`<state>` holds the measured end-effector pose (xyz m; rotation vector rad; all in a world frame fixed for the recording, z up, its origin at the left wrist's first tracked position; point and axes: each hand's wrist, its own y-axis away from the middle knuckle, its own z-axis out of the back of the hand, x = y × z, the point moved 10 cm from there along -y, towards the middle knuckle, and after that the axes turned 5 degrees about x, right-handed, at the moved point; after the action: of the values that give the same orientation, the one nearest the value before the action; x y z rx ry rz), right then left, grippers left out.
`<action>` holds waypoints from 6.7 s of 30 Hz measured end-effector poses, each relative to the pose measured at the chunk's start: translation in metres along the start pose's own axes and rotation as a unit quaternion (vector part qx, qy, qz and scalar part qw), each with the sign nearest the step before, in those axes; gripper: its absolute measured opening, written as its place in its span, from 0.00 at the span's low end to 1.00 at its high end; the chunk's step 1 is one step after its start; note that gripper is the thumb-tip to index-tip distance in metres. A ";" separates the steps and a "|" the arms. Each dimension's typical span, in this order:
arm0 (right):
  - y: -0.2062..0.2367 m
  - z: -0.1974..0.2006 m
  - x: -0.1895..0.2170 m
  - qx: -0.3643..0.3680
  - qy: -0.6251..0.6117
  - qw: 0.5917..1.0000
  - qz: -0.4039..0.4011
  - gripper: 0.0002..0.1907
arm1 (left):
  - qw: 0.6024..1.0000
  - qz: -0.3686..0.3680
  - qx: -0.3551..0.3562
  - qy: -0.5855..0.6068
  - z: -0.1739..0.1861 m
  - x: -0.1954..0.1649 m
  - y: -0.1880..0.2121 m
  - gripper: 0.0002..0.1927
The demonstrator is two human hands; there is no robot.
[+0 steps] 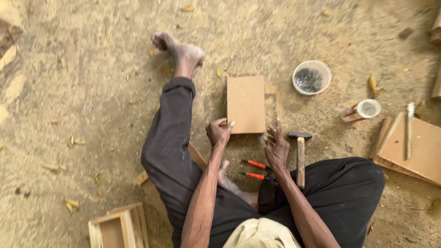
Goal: The person sits on the ground assembling small wooden box frames. They apply glue with a brush along the inner edges of a wooden frame from a small cup, pick up a piece of cardboard, place it onto the glued frame as a back panel, then take nails from a bowl and hammer them into the panel with a hammer.
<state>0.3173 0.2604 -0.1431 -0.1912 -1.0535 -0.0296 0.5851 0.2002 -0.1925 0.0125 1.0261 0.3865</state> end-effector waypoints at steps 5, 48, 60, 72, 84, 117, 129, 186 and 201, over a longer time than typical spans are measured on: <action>-0.010 0.047 -0.038 0.129 0.090 0.970 -0.184 0.35 | 0.996 -0.083 -0.024 -0.005 0.006 -0.029 0.011 0.25; -0.051 0.118 -0.119 0.193 0.223 0.934 -0.200 0.21 | 0.946 -0.273 0.171 0.012 -0.262 -0.216 -0.049 0.06; -0.030 0.116 -0.087 0.164 0.239 0.944 -0.156 0.24 | 0.972 -0.148 0.124 0.135 -0.103 -0.076 0.019 0.07; 0.009 0.107 -0.085 0.108 0.204 0.966 -0.113 0.24 | 0.960 -0.236 0.063 0.134 -0.089 -0.080 0.041 0.03; 0.059 0.073 -0.028 0.073 0.314 0.946 -0.045 0.34 | 0.947 -0.320 0.005 0.005 -0.066 -0.097 0.068 0.05; 0.094 0.076 -0.027 0.030 -0.026 0.975 -0.218 0.40 | 0.936 -0.344 0.059 0.029 -0.073 -0.084 0.068 0.09; 0.082 0.091 0.011 -0.016 -0.043 0.997 -0.069 0.36 | 0.938 -0.341 0.067 -0.011 -0.087 -0.074 0.061 0.06; 0.070 0.073 0.061 0.052 0.202 0.975 0.079 0.33 | 0.911 -0.376 0.067 -0.154 -0.081 -0.079 0.088 0.27; 0.064 0.050 0.043 0.129 0.228 0.965 0.008 0.31 | 0.907 -0.380 0.026 -0.179 -0.080 -0.081 0.097 0.22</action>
<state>0.3032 0.3347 -0.0912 0.0459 -0.5874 0.0759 0.4511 0.2514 -0.1487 -0.2557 0.6076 -0.3513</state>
